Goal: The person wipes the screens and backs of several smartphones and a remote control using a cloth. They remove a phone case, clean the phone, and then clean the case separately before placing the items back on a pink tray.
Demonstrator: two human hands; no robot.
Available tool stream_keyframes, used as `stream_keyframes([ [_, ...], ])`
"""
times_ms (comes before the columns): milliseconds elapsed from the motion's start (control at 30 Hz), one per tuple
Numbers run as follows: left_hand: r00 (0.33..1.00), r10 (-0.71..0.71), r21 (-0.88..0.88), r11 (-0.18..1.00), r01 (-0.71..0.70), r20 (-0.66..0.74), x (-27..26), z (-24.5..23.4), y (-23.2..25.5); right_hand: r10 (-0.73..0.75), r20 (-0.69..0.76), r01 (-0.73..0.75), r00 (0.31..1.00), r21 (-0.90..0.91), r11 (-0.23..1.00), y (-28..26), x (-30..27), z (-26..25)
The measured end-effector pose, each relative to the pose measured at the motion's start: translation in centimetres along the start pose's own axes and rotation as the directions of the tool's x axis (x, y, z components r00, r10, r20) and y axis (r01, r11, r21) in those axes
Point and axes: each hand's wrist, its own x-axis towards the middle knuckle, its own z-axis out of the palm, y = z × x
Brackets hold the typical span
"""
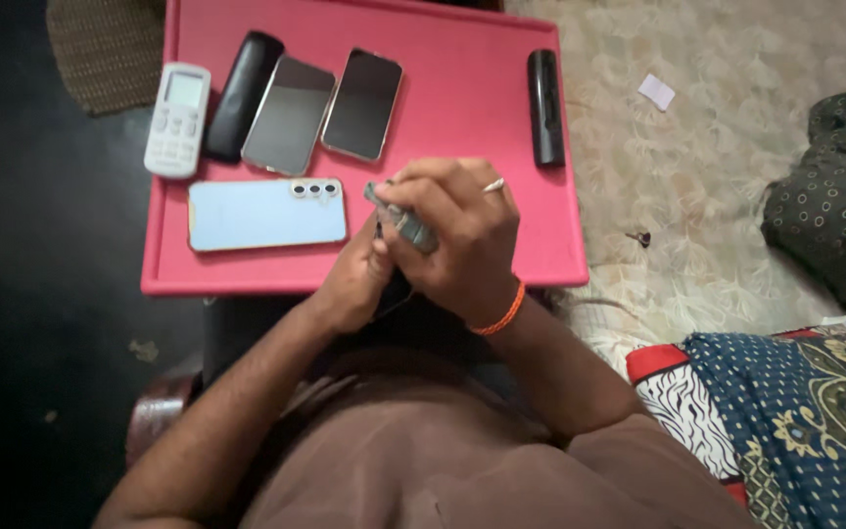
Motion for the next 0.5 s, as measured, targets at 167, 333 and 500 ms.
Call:
stream_keyframes([
  [167, 0.994, -0.108, -0.002, 0.994, 0.108, -0.028, -0.4, -0.1, -0.1, 0.125, -0.028, -0.125, 0.992, -0.006, 0.992, 2.0, -0.1, 0.5],
  [333, 0.997, 0.080, 0.087, 0.993, -0.081, 0.017, 0.2, 0.2, 1.2, 0.106, -0.026, -0.106, 0.994, -0.024, 0.994, 0.7, -0.9, -0.6],
  [500, 0.998, 0.043, 0.071, 0.996, -0.046, 0.046, 0.2, 0.6, 1.6, 0.033, 0.024, -0.034, 0.999, 0.032, 0.999, 0.6, -0.8, -2.0],
])
